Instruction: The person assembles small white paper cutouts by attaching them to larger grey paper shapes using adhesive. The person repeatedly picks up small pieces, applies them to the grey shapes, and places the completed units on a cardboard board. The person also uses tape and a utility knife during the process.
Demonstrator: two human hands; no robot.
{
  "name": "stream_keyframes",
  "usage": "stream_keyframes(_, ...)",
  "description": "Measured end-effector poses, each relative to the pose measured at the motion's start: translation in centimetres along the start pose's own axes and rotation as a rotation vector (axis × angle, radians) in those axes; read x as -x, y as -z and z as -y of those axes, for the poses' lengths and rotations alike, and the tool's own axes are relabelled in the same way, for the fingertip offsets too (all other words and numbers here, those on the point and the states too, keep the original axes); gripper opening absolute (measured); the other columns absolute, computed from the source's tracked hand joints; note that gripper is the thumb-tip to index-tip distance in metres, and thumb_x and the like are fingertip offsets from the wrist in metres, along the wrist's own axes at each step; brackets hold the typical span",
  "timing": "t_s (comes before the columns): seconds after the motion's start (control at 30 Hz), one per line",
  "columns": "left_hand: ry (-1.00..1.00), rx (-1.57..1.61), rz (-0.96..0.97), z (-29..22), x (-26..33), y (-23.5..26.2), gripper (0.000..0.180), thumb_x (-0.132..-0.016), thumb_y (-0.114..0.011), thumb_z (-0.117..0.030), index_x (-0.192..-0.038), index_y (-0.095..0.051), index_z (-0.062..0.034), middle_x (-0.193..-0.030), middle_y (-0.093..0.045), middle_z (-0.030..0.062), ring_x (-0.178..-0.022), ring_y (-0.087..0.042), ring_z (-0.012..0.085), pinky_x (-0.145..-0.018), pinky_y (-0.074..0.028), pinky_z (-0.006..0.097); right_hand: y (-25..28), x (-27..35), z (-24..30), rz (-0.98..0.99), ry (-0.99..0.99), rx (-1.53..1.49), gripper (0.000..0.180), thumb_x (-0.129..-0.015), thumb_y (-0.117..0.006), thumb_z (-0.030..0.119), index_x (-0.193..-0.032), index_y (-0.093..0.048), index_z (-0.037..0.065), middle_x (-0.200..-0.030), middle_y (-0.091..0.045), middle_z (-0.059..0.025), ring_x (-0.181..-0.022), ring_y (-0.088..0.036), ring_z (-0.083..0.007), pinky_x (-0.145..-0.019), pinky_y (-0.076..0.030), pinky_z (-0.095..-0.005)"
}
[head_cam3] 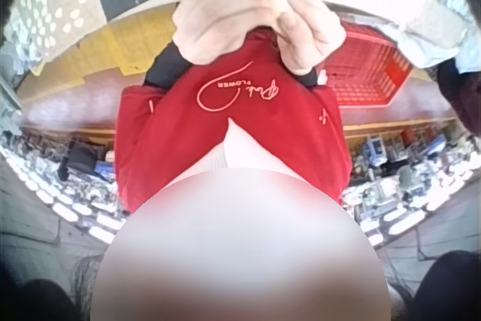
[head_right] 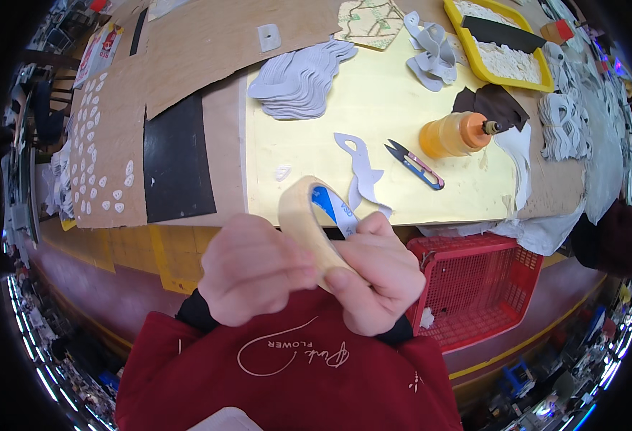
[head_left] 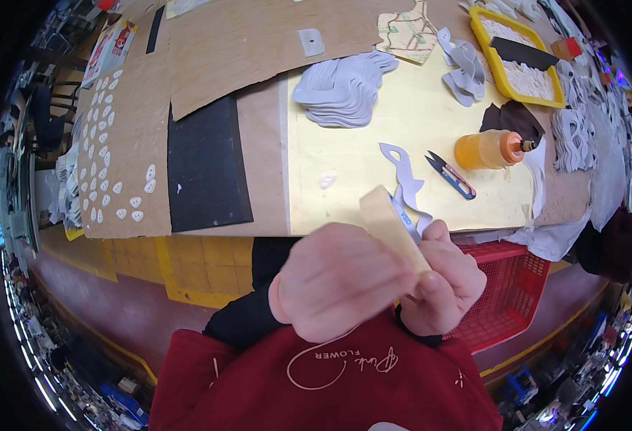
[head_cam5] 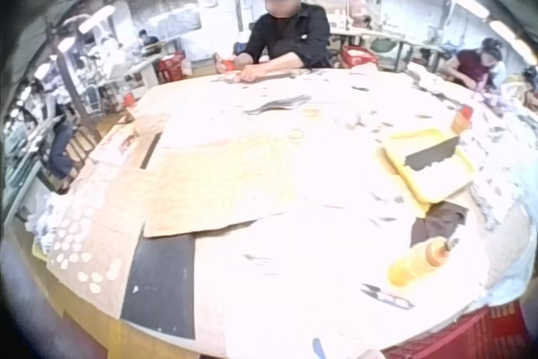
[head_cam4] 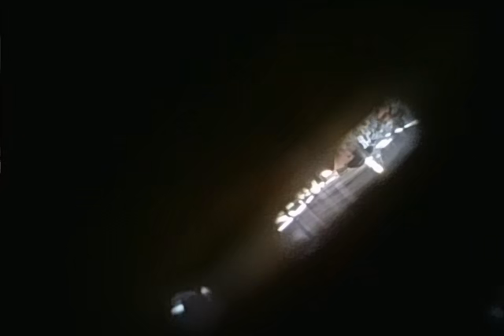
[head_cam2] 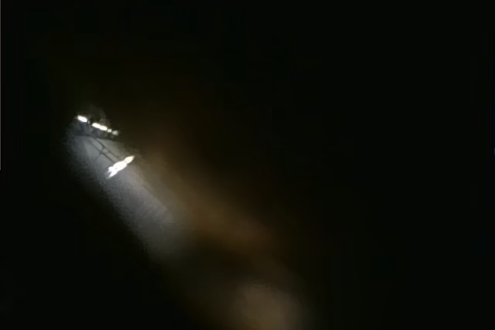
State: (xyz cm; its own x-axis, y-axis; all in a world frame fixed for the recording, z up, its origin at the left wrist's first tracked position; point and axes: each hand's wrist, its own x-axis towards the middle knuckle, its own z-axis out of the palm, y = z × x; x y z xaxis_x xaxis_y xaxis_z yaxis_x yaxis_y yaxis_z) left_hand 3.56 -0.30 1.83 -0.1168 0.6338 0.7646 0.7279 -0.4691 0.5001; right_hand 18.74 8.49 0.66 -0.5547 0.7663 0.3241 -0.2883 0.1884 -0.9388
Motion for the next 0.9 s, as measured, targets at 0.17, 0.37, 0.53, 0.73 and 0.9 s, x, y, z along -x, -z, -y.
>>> stream_keyframes(0.17,-0.024,0.699,-0.160,-0.7,-0.2,-0.7,0.016,-0.079,-0.072,-0.001,-0.094,-0.071,0.0042,-0.096,-0.069,0.0166,-0.077,-0.069,0.0261,-0.068,-0.058,0.036,4.6,2.3,0.1,-0.348,-0.040,-0.462,0.036,-0.097,-0.057,0.027,-0.099,-0.068,-0.008,-0.068,-0.065,-0.0079,-0.064,-0.055,-0.0165,-0.083,-0.039,-0.0403)
stream_keyframes(0.37,0.919,0.498,-0.674,1.8,2.0,1.1,0.013,-0.102,-0.062,-0.007,-0.092,-0.066,0.0012,-0.090,-0.067,0.0078,-0.087,-0.064,0.0139,-0.082,-0.051,0.028,15.0,2.5,-0.7,-0.845,0.275,0.547,0.029,-0.104,-0.057,0.020,-0.112,-0.069,-0.006,-0.070,-0.065,-0.0044,-0.078,-0.060,-0.0180,-0.094,-0.047,-0.0391)
stream_keyframes(0.53,1.064,0.796,-0.582,3.2,4.1,1.5,0.013,-0.102,-0.063,-0.008,-0.099,-0.069,0.0031,-0.094,-0.070,0.0065,-0.087,-0.063,0.0109,-0.082,-0.048,0.025,16.7,0.8,-4.7,-0.498,-0.071,1.271,0.021,-0.099,-0.067,0.007,-0.115,-0.072,-0.005,-0.097,-0.070,-0.0112,-0.096,-0.063,-0.0203,-0.087,-0.050,-0.0321)
stream_keyframes(0.73,1.132,0.730,-0.443,2.7,4.5,0.9,0.009,-0.097,-0.068,-0.003,-0.100,-0.073,0.0049,-0.092,-0.072,0.0066,-0.086,-0.066,0.0111,-0.082,-0.051,0.024,10.7,-0.3,-3.1,-0.734,0.136,1.070,0.020,-0.100,-0.063,0.007,-0.113,-0.072,-0.006,-0.121,-0.066,-0.0137,-0.108,-0.063,-0.0246,-0.095,-0.050,-0.0369)
stream_keyframes(0.9,1.101,0.761,-0.255,2.0,3.4,-0.4,0.009,-0.093,-0.070,0.005,-0.102,-0.072,0.0058,-0.096,-0.072,0.0070,-0.090,-0.067,0.0115,-0.084,-0.053,0.024,3.4,-0.3,-1.1,0.003,0.045,0.504,0.026,-0.083,-0.072,-0.001,-0.108,-0.073,-0.005,-0.100,-0.071,-0.0166,-0.092,-0.068,-0.0261,-0.081,-0.053,-0.0327)
